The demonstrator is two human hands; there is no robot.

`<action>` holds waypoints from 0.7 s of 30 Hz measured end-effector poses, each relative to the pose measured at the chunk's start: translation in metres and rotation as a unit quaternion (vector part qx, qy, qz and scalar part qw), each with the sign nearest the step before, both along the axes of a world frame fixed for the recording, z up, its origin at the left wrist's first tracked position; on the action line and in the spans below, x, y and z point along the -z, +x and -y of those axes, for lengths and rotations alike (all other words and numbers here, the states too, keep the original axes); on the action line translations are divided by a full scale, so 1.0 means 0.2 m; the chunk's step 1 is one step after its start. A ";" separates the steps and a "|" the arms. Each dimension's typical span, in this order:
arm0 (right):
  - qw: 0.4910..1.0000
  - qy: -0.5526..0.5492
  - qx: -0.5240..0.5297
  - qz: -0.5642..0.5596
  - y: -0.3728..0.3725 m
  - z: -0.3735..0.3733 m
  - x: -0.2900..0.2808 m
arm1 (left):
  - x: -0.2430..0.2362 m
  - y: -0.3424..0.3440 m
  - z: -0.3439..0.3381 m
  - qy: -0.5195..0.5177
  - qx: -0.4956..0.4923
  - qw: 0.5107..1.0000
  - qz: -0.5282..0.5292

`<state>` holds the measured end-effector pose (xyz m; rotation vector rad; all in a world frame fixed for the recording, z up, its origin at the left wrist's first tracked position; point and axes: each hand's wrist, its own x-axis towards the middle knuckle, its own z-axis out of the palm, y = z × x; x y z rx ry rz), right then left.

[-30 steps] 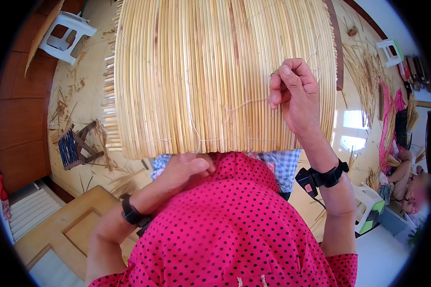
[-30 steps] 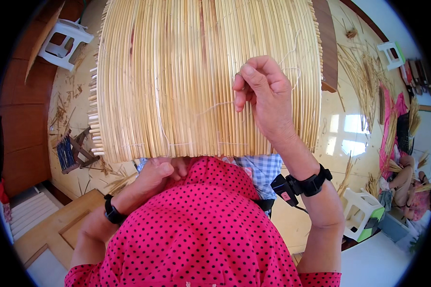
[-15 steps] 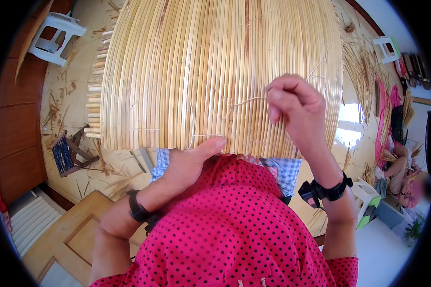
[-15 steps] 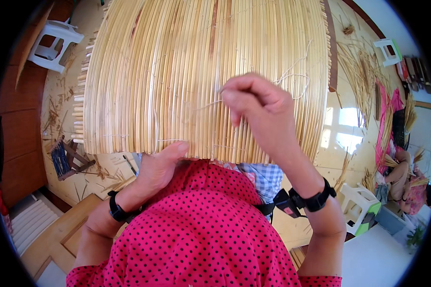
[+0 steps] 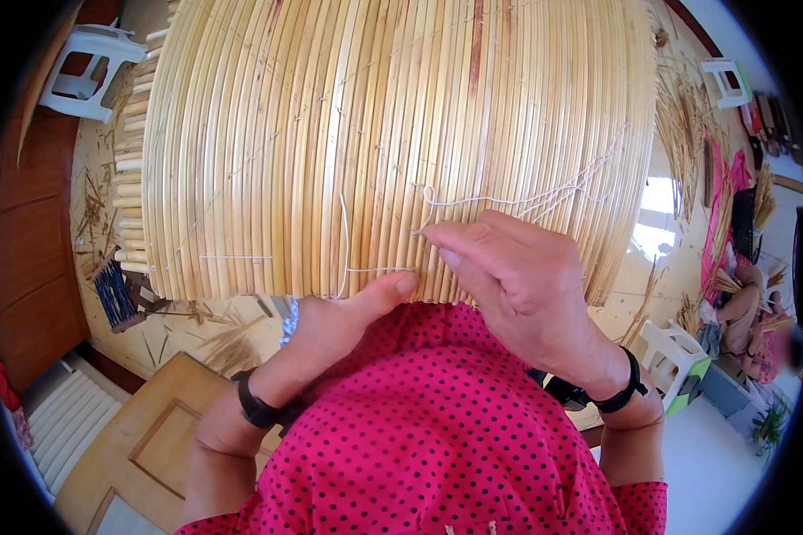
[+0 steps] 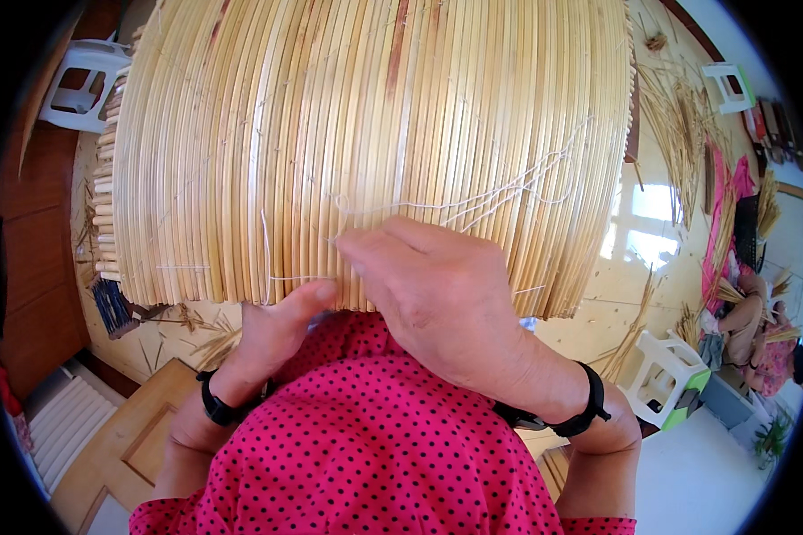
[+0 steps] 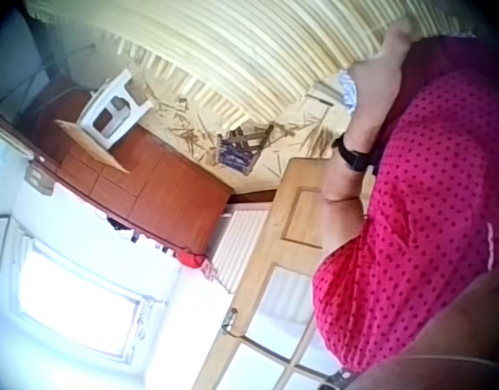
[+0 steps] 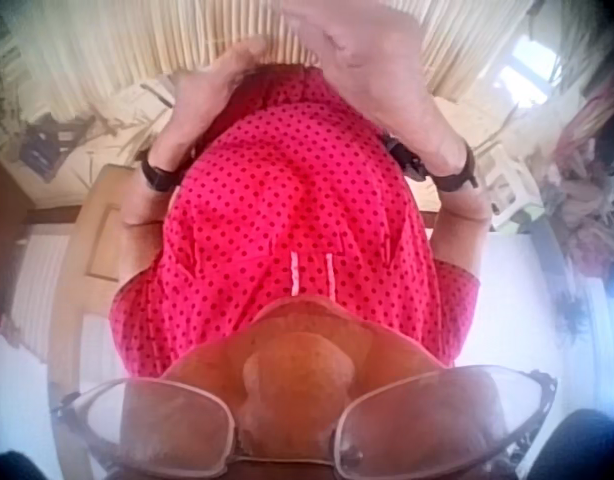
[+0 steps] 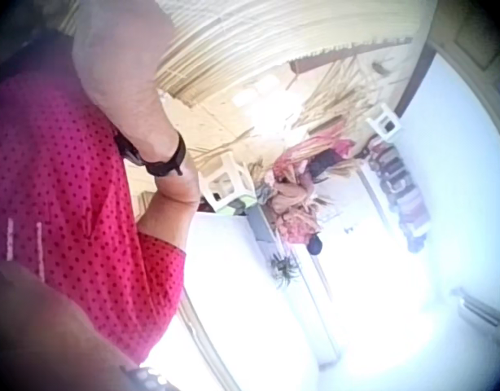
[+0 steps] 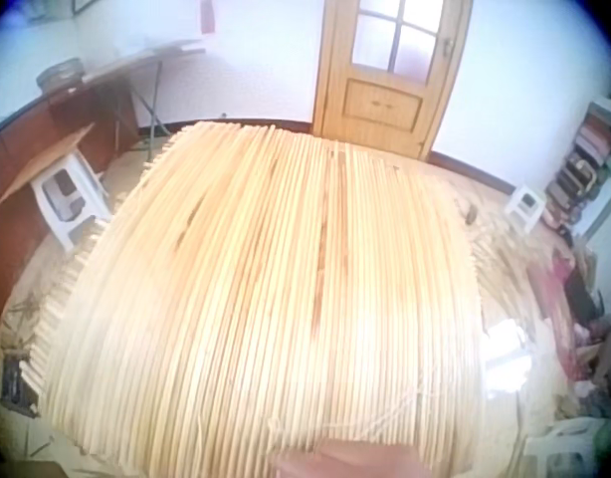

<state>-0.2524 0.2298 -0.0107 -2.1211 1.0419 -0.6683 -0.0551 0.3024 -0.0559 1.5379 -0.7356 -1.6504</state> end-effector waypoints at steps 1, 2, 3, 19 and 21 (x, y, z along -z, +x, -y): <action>1.000 -0.005 -0.003 -0.008 0.00 0.00 0.00 | -0.02 0.00 0.00 0.016 0.011 1.000 0.005; 1.000 -0.003 -0.006 -0.016 0.00 0.00 -0.01 | -0.02 0.00 0.01 0.011 0.013 1.000 0.012; 1.000 -0.001 -0.010 -0.023 0.01 -0.01 -0.03 | -0.02 0.00 0.00 0.006 0.014 1.000 0.020; 0.999 -0.016 -0.032 -0.019 -0.02 0.00 0.00 | 0.02 0.01 -0.01 0.015 -0.001 0.999 0.029; 0.999 -0.021 -0.035 -0.026 -0.03 0.00 0.00 | 0.02 0.02 -0.01 0.021 0.004 1.000 0.021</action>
